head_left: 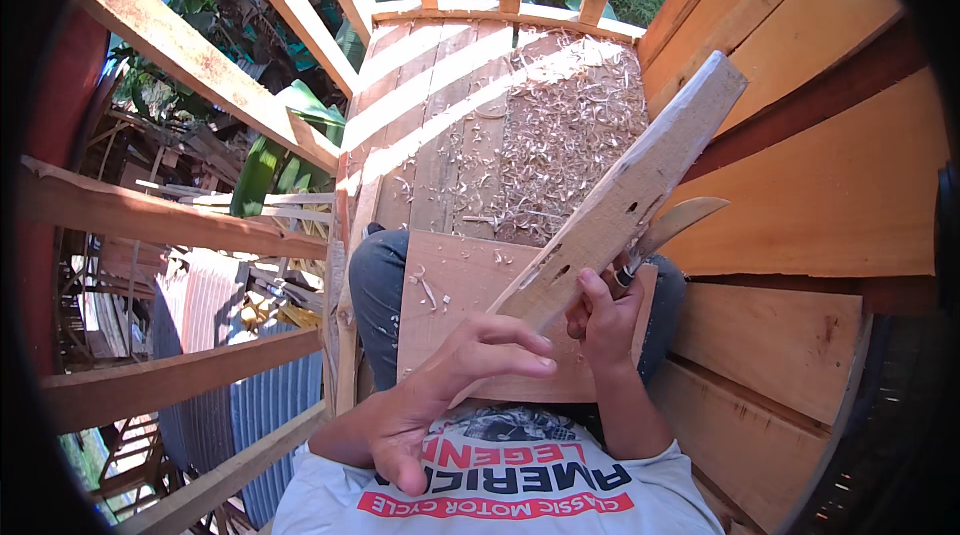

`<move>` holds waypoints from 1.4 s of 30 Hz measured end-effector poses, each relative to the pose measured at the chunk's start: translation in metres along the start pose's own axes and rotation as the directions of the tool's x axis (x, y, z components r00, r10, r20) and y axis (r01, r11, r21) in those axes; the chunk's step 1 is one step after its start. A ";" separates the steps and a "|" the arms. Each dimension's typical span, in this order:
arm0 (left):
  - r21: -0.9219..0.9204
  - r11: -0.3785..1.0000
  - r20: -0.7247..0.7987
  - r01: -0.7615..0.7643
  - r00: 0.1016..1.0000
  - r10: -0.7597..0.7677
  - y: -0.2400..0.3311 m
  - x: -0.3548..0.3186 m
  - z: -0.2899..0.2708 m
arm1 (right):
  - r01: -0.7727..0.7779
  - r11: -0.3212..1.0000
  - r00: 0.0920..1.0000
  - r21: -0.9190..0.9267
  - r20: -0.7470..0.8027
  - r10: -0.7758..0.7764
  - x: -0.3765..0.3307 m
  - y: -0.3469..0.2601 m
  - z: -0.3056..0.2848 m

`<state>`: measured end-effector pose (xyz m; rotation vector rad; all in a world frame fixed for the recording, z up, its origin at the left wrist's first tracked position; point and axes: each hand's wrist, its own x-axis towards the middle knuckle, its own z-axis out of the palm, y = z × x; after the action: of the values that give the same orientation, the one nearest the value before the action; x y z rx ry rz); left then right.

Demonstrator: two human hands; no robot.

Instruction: The person sits on the floor of a wooden structure and uses a curved knife to carve a long, thin piece of wood. They repeatedly shave off thin layers of wood, creating wood shavings that accumulate on the floor.

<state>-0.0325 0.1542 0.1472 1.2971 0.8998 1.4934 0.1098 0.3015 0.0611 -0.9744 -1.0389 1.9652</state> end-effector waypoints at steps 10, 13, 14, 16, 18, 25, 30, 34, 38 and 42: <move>-0.600 0.699 -0.017 -0.388 0.880 0.475 0.030 0.057 0.052 | 0.034 0.994 0.998 -0.100 -0.044 -0.039 -0.010 -0.003 -0.010; -0.611 0.684 -0.036 -0.398 0.878 0.478 0.031 0.060 0.052 | 0.016 0.998 0.998 -0.055 -0.061 -0.020 -0.009 -0.003 -0.012; -0.623 0.674 -0.035 -0.396 0.876 0.482 0.031 0.063 0.054 | 0.008 0.999 0.998 -0.034 -0.069 -0.010 -0.009 -0.002 -0.012; -0.639 0.651 -0.037 -0.409 0.862 0.505 0.033 0.071 0.058 | 0.035 0.999 0.998 -0.033 -0.049 -0.037 -0.007 0.001 -0.009; -0.641 0.636 -0.051 -0.430 0.851 0.523 0.034 0.070 0.062 | 0.047 0.998 0.999 -0.029 -0.021 -0.048 -0.007 0.002 -0.006; -0.598 0.622 -0.078 -0.506 0.809 0.583 0.033 0.069 0.051 | 0.011 0.999 0.999 -0.033 -0.038 -0.012 -0.011 0.002 -0.001; -0.137 0.927 -0.128 -0.348 0.935 0.332 -0.002 0.042 0.003 | 0.040 0.999 0.999 -0.004 -0.002 -0.040 -0.013 -0.004 0.006; 0.063 0.959 -0.412 0.277 0.882 -0.228 -0.035 0.017 -0.022 | 0.007 0.994 1.000 0.110 0.028 -0.010 -0.013 -0.011 0.000; -0.337 0.785 0.055 0.520 0.843 -0.535 -0.072 -0.006 -0.034 | -0.012 0.981 0.996 0.195 0.090 -0.006 -0.013 -0.017 0.000; -0.590 0.439 0.410 0.678 0.720 -0.561 -0.085 -0.015 -0.020 | -0.031 0.976 0.988 0.218 0.154 -0.003 -0.011 -0.019 -0.003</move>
<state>-0.0369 0.1663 0.0593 0.3811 0.4957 0.9341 0.1220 0.3019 0.0795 -0.7208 -0.8747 2.1412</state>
